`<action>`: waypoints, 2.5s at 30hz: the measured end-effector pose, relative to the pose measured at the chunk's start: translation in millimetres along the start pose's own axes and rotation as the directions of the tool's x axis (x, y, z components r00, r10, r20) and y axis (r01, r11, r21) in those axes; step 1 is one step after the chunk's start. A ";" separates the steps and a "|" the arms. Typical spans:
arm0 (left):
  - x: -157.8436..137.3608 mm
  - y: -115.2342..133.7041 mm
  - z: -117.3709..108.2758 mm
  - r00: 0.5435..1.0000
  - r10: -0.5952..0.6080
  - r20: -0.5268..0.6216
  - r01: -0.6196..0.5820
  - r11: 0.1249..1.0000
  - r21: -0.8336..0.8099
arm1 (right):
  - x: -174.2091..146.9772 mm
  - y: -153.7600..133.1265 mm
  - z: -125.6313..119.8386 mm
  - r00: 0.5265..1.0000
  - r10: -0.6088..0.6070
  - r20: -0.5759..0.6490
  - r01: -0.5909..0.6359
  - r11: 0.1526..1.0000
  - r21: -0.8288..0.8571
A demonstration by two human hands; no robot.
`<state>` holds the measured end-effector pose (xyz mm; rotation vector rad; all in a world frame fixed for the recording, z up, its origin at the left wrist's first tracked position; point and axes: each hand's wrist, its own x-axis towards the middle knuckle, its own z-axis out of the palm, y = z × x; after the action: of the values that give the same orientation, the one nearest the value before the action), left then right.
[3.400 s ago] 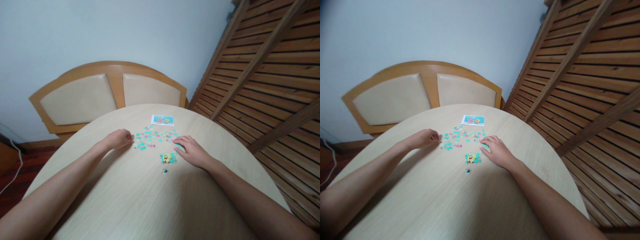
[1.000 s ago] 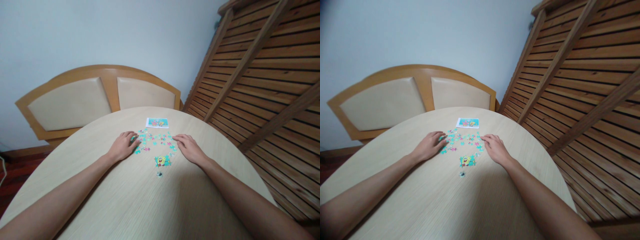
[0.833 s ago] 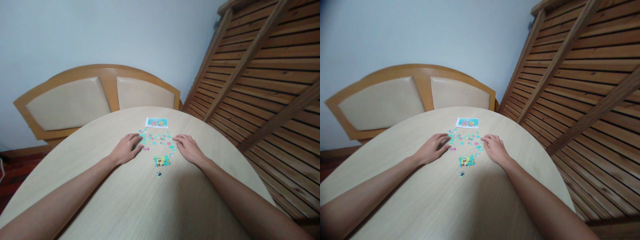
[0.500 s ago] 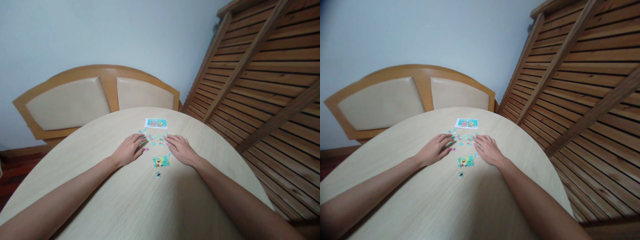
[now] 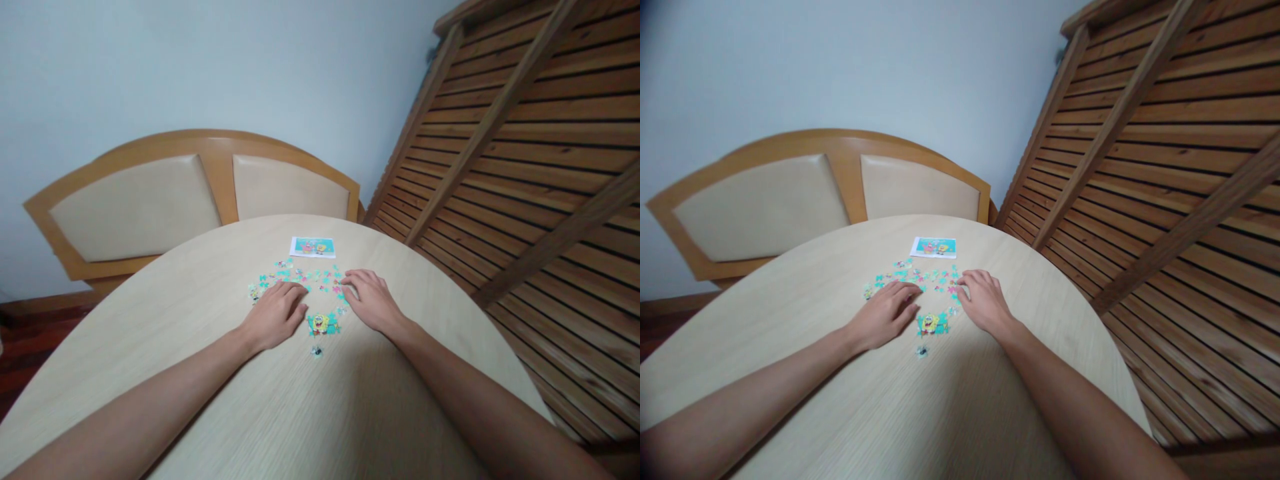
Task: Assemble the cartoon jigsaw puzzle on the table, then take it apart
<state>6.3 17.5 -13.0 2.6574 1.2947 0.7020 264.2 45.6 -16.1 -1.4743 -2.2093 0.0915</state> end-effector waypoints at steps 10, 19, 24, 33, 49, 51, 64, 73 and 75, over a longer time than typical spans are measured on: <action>-3.6 -3.9 0.0 0.996 -0.065 -0.055 0.067 0.997 0.038 | 2.5 27.7 -5.9 0.999 0.021 -0.045 -0.017 0.995 0.101; -4.6 -16.1 6.8 0.995 -0.071 -0.073 0.057 0.982 -0.182 | -2.9 26.9 -5.3 0.997 -0.066 0.040 0.061 0.991 0.115; -2.6 -18.7 3.2 0.975 -0.169 -0.146 0.157 0.984 -0.087 | -1.9 27.9 -0.3 0.999 -0.035 0.035 0.032 0.995 0.092; 0.4 -47.3 -11.4 0.923 -0.329 -0.202 0.345 0.937 0.051 | -0.3 38.0 4.2 0.999 -0.051 0.006 0.050 0.994 0.101; 3.6 -45.9 -6.0 0.999 -0.014 -0.048 0.015 1.000 0.023 | 0.1 34.2 6.2 0.998 -0.062 0.009 0.061 0.993 0.106; 3.0 -44.0 -5.4 1.000 -0.014 -0.018 0.014 0.999 0.034 | 0.1 33.8 6.1 0.998 -0.066 0.005 0.065 0.992 0.108; 3.4 -43.6 -6.9 0.997 -0.075 -0.010 0.075 0.997 0.036 | 0.7 35.7 6.8 0.997 -0.075 0.001 0.074 0.990 0.116; 4.4 -33.4 -12.4 0.994 0.086 0.060 -0.090 0.994 0.059 | 0.9 35.2 7.0 0.998 -0.064 0.012 0.063 0.992 0.111; 4.9 -34.3 -12.5 1.000 0.004 -0.019 -0.002 0.997 0.077 | 0.7 35.0 7.1 0.998 -0.067 0.004 0.067 0.991 0.115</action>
<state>-21.4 41.6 -9.9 2.7202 1.3497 0.6927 290.9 62.3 -33.1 -1.3390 -2.2186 0.1992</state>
